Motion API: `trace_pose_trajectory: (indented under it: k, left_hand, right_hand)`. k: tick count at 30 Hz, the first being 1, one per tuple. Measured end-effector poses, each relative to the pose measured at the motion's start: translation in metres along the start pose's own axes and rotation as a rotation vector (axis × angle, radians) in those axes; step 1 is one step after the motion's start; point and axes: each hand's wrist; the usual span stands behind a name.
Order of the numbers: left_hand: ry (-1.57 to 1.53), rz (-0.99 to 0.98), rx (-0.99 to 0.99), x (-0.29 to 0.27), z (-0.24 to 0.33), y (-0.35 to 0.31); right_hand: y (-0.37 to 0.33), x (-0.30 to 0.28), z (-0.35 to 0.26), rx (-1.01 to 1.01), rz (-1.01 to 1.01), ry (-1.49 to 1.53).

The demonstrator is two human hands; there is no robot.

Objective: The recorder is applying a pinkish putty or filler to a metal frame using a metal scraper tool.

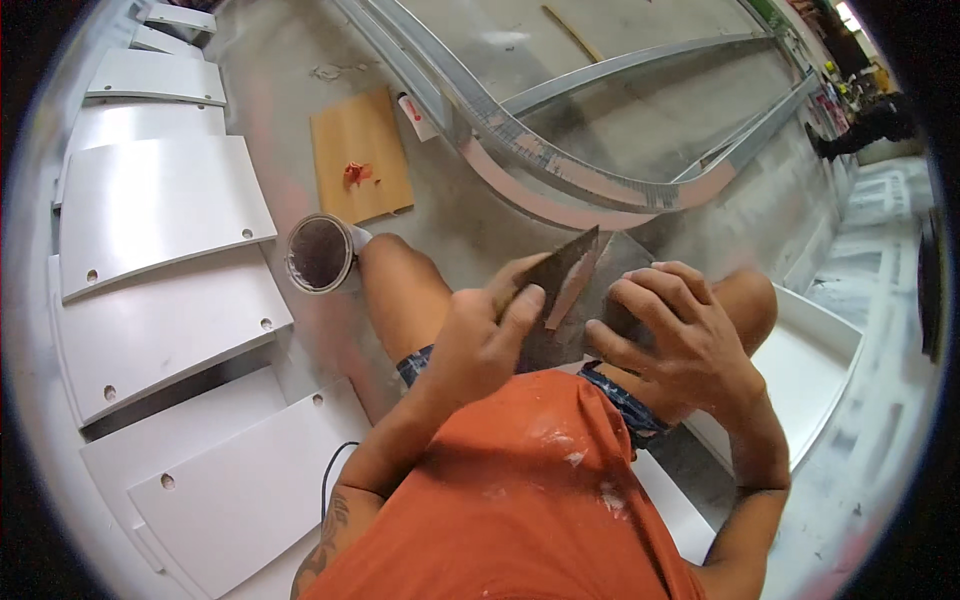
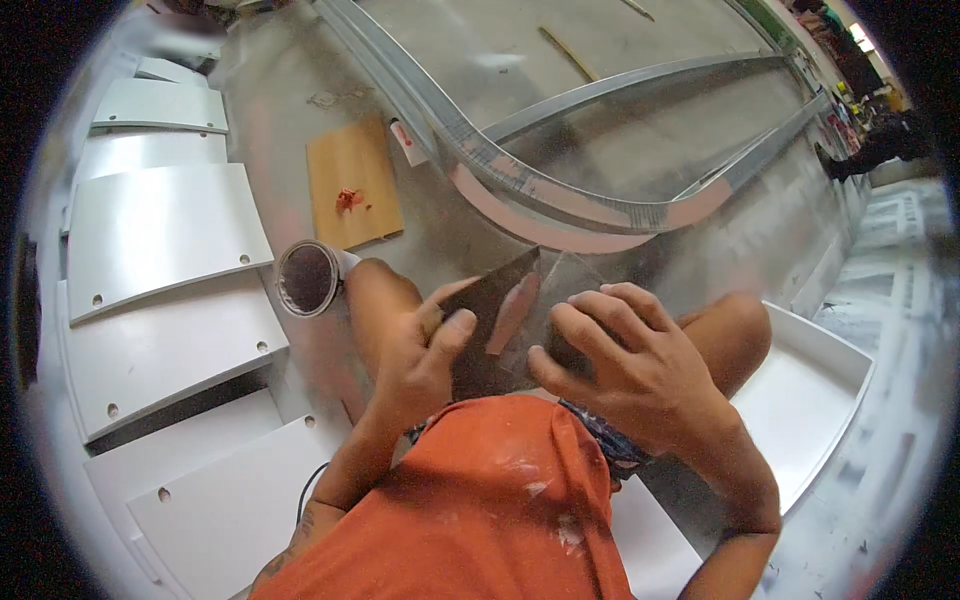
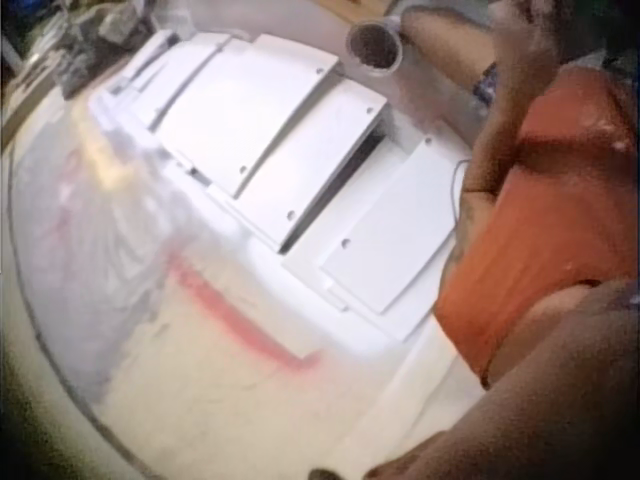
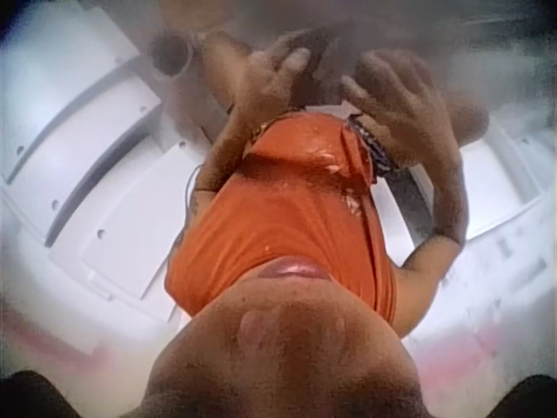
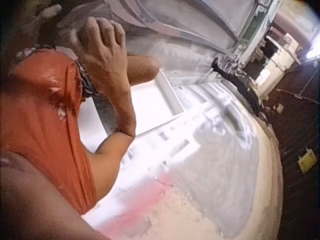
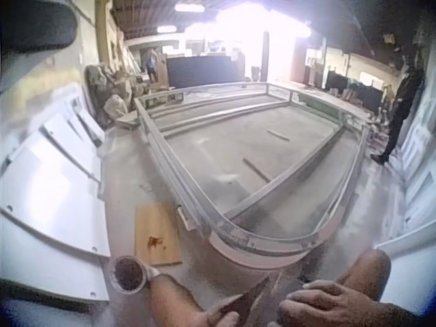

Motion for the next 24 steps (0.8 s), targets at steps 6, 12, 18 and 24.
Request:
trace_pose_trajectory:
  k: [6,12,18,24]
  left_hand:
    - [-1.036,0.300,-0.267,0.012,-0.009,0.004]
    - [-1.206,0.101,-0.235,0.014,-0.042,0.002]
    - [-0.918,0.341,-0.086,0.007,-0.042,0.014]
    - [-0.333,0.463,0.122,0.010,-0.045,0.022]
  right_hand:
    - [0.001,0.021,-0.025,0.033,0.490,0.401]
    - [0.016,0.099,0.008,0.253,0.588,0.380]
    - [-0.011,0.111,0.000,0.930,1.062,1.054]
    - [0.021,0.101,-0.076,0.973,1.182,1.458]
Point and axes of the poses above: each hand's wrist, its own y-axis towards the middle knuckle, its own x-axis out of the palm, z = x × y, and after that the axes turned 8 degrees about -z, right-handed
